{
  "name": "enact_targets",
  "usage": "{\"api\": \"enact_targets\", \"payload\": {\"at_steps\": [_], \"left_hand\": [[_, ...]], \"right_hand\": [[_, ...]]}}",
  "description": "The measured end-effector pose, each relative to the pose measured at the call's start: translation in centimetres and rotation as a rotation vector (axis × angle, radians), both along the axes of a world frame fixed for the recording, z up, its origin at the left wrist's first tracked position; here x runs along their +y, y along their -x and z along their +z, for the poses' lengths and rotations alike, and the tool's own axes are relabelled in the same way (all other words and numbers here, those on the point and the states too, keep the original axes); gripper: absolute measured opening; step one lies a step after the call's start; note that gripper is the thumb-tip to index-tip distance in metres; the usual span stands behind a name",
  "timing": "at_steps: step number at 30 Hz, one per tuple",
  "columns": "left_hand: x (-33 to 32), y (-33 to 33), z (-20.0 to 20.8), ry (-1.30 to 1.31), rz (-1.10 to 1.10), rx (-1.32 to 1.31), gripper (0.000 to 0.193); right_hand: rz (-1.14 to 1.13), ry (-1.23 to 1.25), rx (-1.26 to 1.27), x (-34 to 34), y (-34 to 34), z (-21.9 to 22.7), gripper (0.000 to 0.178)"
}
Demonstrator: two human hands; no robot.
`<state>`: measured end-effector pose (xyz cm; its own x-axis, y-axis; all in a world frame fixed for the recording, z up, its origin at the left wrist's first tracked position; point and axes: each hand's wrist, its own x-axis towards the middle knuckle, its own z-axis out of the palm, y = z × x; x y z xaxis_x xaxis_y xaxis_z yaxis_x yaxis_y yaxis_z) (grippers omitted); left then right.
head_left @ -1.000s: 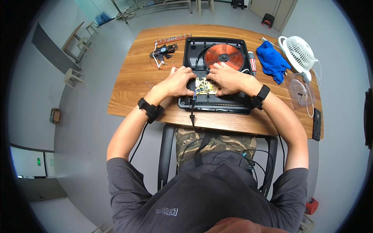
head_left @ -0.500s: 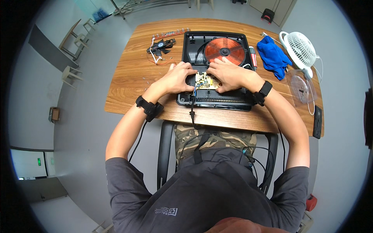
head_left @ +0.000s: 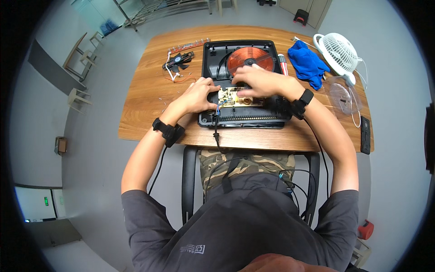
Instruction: The person disassembles a black electronic device, removes internal components including a fan and circuit board, cleans the interior with a blue cloth, and then reassembles the device by securing the components with a screwdriver.
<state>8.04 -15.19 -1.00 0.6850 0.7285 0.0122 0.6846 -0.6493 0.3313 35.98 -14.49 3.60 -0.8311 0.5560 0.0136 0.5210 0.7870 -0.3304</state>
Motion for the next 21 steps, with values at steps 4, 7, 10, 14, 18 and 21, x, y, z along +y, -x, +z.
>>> {"api": "enact_targets", "payload": {"at_steps": [4,7,10,14,18,21], "left_hand": [[-0.1,-0.1,0.1,-0.01,-0.01,0.003,0.075],[0.1,-0.2,0.2,0.013,-0.002,0.02,0.073],[0.1,-0.2,0.3,0.016,-0.004,0.014,0.073],[-0.4,-0.3,1.1,0.01,-0.004,0.024,0.072],[-0.4,0.1,1.0,0.012,-0.003,0.081,0.073],[-0.5,0.6,1.3,-0.056,-0.036,-0.095,0.063]], "right_hand": [[-0.314,-0.196,0.098,2.6,-3.2,2.1,0.027],[-0.575,-0.287,0.003,5.3,-7.3,1.5,0.027],[-0.741,-0.295,-0.12,7.0,-10.6,-0.3,0.035],[-0.878,-0.214,-0.209,7.7,-11.4,-2.6,0.05],[-0.957,-0.151,-0.19,8.5,-11.0,-4.2,0.063],[-0.987,-0.157,-0.137,9.5,-12.3,-5.1,0.061]]}}
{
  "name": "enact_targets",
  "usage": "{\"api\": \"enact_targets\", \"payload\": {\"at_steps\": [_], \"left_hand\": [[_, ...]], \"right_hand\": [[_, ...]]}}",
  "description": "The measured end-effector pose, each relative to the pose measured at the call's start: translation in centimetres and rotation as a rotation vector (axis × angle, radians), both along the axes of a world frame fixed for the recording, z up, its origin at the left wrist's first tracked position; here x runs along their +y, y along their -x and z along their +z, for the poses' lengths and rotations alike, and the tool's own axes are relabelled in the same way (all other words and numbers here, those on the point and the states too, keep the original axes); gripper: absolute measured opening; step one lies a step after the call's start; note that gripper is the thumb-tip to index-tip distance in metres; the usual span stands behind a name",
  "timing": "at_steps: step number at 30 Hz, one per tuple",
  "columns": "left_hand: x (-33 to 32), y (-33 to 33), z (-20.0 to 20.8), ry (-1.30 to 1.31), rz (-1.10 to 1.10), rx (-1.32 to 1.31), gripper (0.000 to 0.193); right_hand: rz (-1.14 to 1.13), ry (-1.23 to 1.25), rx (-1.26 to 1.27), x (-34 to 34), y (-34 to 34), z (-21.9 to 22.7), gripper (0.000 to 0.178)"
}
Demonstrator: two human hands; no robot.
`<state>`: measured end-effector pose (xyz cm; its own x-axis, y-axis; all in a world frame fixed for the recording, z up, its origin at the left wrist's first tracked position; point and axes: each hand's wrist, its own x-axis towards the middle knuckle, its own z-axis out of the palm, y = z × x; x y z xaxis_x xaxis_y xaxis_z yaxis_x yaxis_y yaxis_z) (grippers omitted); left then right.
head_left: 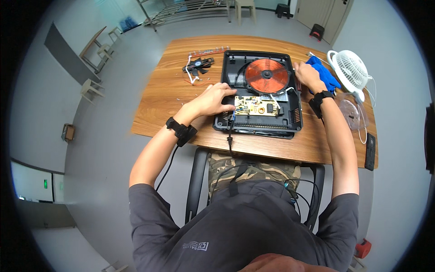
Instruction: The person disassembles a black electronic device, removes internal components including a fan and circuit board, cleans the interior with a blue cloth, and then reassembles the device by securing the components with a screwdriver.
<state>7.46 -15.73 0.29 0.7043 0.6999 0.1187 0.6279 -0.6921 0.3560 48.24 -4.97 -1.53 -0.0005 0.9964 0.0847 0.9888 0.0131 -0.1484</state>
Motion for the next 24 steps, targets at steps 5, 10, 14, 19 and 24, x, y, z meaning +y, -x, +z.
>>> {"api": "enact_targets", "payload": {"at_steps": [5,10,14,19,24], "left_hand": [[1.0,4.4,1.8,-0.098,0.164,-0.213,0.022],[1.3,12.0,0.8,-0.007,0.433,-0.004,0.018],[1.7,13.9,-1.1,0.025,0.406,0.084,0.018],[0.7,13.0,-1.3,-0.069,0.386,0.061,0.017],[1.0,10.4,-1.2,-0.095,0.388,0.01,0.018]], "right_hand": [[-0.05,0.106,-0.075,-0.1,-0.5,-0.1,0.058],[-0.064,0.166,-0.025,0.7,0.7,-1.1,0.052],[-0.084,0.163,0.049,2.1,-1.2,-3.3,0.048],[-0.046,0.063,0.084,1.1,-1.2,-0.4,0.052],[-0.148,-0.188,0.073,0.3,-2.4,3.9,0.056]]}}
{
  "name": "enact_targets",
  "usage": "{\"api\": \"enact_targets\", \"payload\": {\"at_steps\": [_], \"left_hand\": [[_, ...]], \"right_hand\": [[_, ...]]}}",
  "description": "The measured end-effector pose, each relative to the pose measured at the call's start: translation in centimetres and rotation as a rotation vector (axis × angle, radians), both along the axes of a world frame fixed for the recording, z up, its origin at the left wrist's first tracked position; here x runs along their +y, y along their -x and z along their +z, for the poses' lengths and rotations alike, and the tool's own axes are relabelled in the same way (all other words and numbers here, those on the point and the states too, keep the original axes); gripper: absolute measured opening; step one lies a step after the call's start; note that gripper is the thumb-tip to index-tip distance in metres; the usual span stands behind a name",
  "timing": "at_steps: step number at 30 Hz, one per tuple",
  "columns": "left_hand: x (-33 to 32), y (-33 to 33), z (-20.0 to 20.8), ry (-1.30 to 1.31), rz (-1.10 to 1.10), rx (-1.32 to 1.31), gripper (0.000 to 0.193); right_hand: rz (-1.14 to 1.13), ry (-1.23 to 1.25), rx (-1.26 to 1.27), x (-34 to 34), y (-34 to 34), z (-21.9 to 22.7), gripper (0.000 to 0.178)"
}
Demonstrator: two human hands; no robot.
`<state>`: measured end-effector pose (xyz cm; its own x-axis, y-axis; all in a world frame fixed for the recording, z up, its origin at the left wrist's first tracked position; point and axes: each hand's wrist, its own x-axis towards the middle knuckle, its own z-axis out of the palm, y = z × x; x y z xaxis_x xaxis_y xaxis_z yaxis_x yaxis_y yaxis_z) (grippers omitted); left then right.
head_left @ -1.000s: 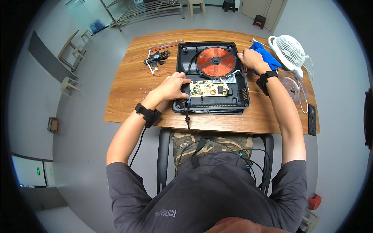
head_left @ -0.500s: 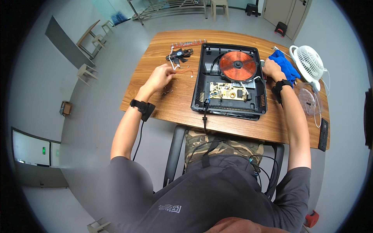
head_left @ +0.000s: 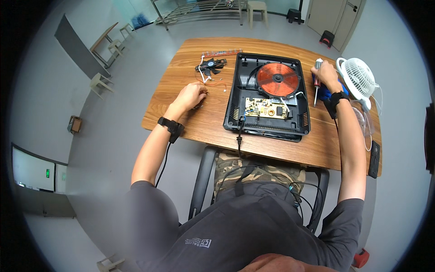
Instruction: The person disassembles a black electronic device, removes internal components including a fan and circuit board, cleans the interior with a blue cloth, and then reassembles the device by securing the components with a screwdriver.
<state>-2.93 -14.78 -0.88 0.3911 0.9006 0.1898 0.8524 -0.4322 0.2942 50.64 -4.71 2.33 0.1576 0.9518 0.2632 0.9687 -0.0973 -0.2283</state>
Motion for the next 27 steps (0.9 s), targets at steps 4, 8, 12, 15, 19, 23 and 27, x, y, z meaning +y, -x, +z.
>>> {"api": "enact_targets", "payload": {"at_steps": [4,8,12,15,19,23,27], "left_hand": [[0.4,-0.4,-1.1,-0.024,-0.024,0.053,0.016],[0.1,-0.5,-2.0,-0.033,0.021,0.06,0.014],[0.2,-1.4,-2.0,-0.043,0.052,0.079,0.013],[0.7,-1.3,-2.5,-0.072,0.046,0.119,0.013],[0.4,-1.3,-2.5,-0.098,0.078,0.144,0.013],[0.3,-1.7,-0.4,-0.027,0.088,-0.001,0.013],[0.0,-3.1,2.4,0.004,0.048,-0.129,0.012]], "right_hand": [[0.019,-0.116,0.015,-1.2,1.7,5.1,0.055],[0.128,-0.125,0.197,-2.5,4.8,8.4,0.057],[0.167,-0.257,0.137,-2.7,8.4,8.3,0.052],[0.247,-0.284,0.178,-3.5,11.5,8.5,0.052],[0.337,-0.29,0.246,-4.3,14.6,9.1,0.05],[0.408,-0.31,0.295,-5.1,16.8,9.7,0.051],[0.473,-0.372,0.318,-5.3,19.1,9.4,0.048]]}}
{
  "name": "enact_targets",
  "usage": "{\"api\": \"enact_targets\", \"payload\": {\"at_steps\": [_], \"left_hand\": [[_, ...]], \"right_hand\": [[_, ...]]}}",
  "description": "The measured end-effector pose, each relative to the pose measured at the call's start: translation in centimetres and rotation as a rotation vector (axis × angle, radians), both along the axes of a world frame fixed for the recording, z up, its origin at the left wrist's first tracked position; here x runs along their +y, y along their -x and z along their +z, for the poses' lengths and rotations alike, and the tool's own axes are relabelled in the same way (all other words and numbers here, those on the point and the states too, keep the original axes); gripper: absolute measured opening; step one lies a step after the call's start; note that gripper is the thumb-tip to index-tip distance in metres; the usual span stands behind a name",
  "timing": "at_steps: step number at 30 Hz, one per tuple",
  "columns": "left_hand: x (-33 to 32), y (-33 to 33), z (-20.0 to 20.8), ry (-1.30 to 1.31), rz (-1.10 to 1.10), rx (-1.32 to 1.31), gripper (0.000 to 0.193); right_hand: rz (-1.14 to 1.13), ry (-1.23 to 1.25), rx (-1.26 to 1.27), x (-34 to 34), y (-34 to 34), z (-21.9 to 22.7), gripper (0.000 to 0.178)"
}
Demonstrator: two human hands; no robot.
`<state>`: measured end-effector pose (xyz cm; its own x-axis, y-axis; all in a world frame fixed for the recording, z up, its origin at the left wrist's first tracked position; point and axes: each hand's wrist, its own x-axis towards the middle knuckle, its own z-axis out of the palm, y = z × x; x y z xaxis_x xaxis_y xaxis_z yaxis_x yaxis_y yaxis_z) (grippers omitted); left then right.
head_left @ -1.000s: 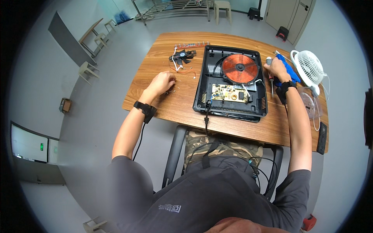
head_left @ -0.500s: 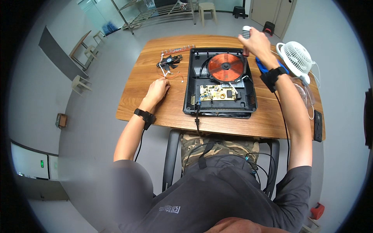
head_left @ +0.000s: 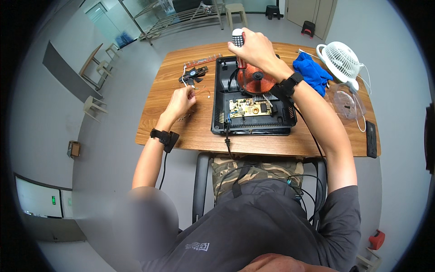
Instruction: The person disassembles a black electronic device, removes internal components including a fan and circuit board, cleans the interior with a blue cloth, and then reassembles the device by securing the components with a screwdriver.
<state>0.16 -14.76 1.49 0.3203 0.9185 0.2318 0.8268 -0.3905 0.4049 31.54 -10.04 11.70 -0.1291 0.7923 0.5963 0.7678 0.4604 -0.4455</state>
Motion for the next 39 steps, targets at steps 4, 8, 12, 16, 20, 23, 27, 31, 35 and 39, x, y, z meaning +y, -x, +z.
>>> {"api": "enact_targets", "payload": {"at_steps": [4,8,12,16,20,23,27,31,35,39], "left_hand": [[-0.8,-3.4,2.1,0.039,-0.065,-0.03,0.014],[-1.4,-6.2,2.0,0.113,-0.191,-0.046,0.021],[-1.5,-8.1,2.4,0.331,-0.177,-0.169,0.022],[-1.2,-8.8,1.5,0.433,-0.203,-0.251,0.023],[-0.8,-8.9,0.5,0.513,-0.241,-0.36,0.025],[-0.8,-9.7,1.0,0.598,-0.232,-0.377,0.025],[-0.9,-10.0,1.3,0.607,-0.216,-0.383,0.023],[-1.0,-9.8,1.2,0.662,-0.226,-0.451,0.023],[-0.9,-9.7,1.2,0.702,-0.226,-0.489,0.023],[-0.8,-9.4,0.7,0.713,-0.219,-0.528,0.023]], "right_hand": [[0.048,-0.039,0.001,-0.4,1.2,-0.3,0.046],[0.093,-0.042,0.032,-1.1,2.3,-0.2,0.044],[0.13,-0.041,0.082,-2.3,2.4,0.6,0.044],[0.181,-0.104,0.13,-2.6,2.1,0.7,0.043],[0.224,-0.12,0.165,-2.8,2.3,0.5,0.04],[0.251,-0.13,0.189,-2.8,2.6,-0.3,0.038],[0.251,-0.14,0.157,-3.0,3.2,-1.0,0.039],[0.272,-0.098,0.161,-3.3,3.3,-1.4,0.039],[0.257,-0.112,0.146,-3.1,3.3,-1.9,0.04],[0.273,-0.092,0.138,-3.5,3.3,-1.7,0.041]]}}
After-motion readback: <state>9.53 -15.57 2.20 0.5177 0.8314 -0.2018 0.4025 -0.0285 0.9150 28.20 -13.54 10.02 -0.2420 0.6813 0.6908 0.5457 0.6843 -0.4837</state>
